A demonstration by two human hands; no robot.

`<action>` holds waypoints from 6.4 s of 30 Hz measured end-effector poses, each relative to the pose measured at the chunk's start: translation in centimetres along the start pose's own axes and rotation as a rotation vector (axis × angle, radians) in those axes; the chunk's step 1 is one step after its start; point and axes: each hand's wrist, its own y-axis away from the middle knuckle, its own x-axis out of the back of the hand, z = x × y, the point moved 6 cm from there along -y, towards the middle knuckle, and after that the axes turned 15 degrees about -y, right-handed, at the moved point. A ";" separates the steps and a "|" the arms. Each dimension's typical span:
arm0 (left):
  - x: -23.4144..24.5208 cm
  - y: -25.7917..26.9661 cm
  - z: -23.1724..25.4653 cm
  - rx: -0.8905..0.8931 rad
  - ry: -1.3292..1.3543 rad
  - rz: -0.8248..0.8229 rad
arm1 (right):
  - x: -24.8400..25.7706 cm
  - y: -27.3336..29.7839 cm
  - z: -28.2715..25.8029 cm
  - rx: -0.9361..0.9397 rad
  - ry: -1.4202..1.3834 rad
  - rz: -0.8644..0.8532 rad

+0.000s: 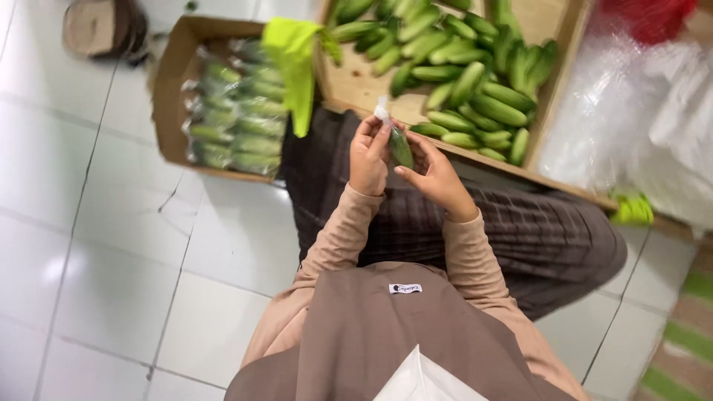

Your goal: Packing cucumbers into individual plastic bags after wiping them clean with a cloth

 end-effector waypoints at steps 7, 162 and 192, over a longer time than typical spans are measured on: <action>11.5 -2.2 7.4 -0.099 -0.280 0.247 | -7.6 -7.8 3.8 -0.062 0.025 -0.181; -3.5 -1.8 -6.7 -0.193 -0.754 -0.706 | 7.4 1.3 5.0 0.590 -0.187 0.510; 2.9 -1.0 -15.7 0.570 -0.350 -0.564 | 7.2 -0.5 0.9 0.409 -0.405 0.363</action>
